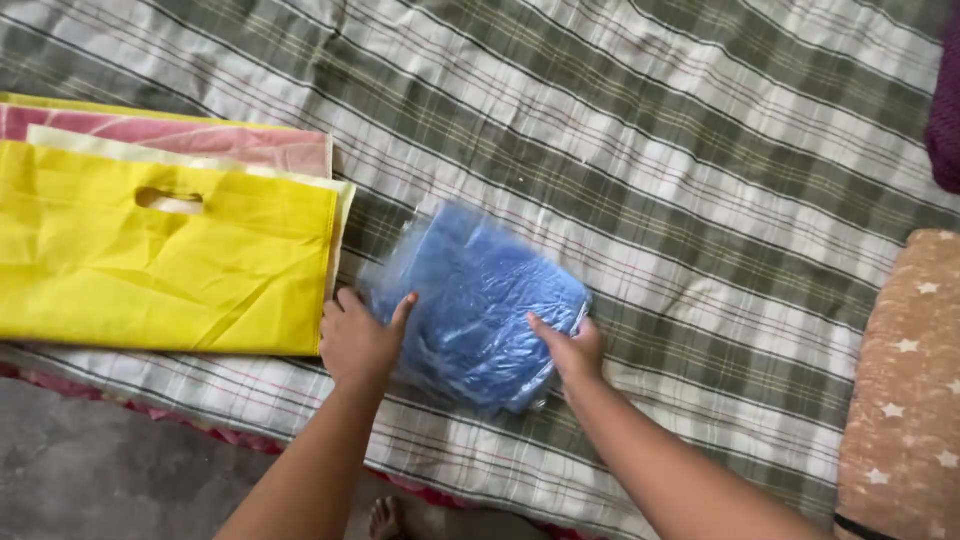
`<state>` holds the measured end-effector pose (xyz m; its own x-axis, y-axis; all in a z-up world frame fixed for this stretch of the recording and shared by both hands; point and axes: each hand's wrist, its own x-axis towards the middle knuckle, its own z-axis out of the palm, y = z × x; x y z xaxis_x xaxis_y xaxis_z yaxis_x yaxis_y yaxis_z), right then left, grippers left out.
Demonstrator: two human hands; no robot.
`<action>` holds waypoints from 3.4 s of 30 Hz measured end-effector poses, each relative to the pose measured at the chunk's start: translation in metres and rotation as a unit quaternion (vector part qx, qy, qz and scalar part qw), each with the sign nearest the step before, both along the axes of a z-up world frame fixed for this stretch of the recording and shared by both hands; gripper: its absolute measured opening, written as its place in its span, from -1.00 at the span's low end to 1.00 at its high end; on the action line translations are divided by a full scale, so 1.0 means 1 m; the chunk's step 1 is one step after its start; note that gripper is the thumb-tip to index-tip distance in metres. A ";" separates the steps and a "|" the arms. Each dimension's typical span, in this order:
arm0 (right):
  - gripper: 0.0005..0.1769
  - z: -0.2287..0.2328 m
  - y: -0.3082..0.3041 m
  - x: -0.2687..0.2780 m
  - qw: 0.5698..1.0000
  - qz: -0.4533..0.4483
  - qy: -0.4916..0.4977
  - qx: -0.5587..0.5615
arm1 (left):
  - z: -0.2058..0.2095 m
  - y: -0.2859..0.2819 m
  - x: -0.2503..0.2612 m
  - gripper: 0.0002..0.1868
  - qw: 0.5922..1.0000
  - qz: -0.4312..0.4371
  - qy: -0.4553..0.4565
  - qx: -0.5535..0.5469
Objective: Organizing stationery items by rolling up a sheet of orange paper, filling a clear pencil case with pens and pencils, and placing everything onto a wall-recessed shelf with books.
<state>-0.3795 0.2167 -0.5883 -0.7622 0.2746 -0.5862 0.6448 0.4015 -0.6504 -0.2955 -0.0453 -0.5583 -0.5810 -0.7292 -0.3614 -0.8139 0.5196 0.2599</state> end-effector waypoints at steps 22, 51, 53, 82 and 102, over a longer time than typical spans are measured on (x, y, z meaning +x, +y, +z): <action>-0.53 0.092 -0.246 -0.062 0.899 0.194 -0.130 -0.371 | 0.029 -0.208 0.090 -0.44 0.794 0.360 0.431 0.234; 0.26 0.003 -0.443 -0.066 0.738 0.578 0.304 0.173 | -0.151 -0.198 0.126 -0.13 0.671 0.538 0.506 0.057; 0.26 -0.008 -0.458 -0.088 0.662 0.645 0.361 0.121 | -0.081 -0.220 0.112 -0.35 0.750 0.557 0.289 0.209; -0.23 0.112 -0.350 -0.056 0.767 0.474 -0.404 -0.153 | 0.034 -0.205 0.187 -0.16 0.520 0.481 0.410 0.575; -0.49 0.359 -0.307 0.068 0.654 0.603 -0.278 -0.362 | 0.214 -0.061 0.381 -0.43 0.596 0.383 0.627 0.323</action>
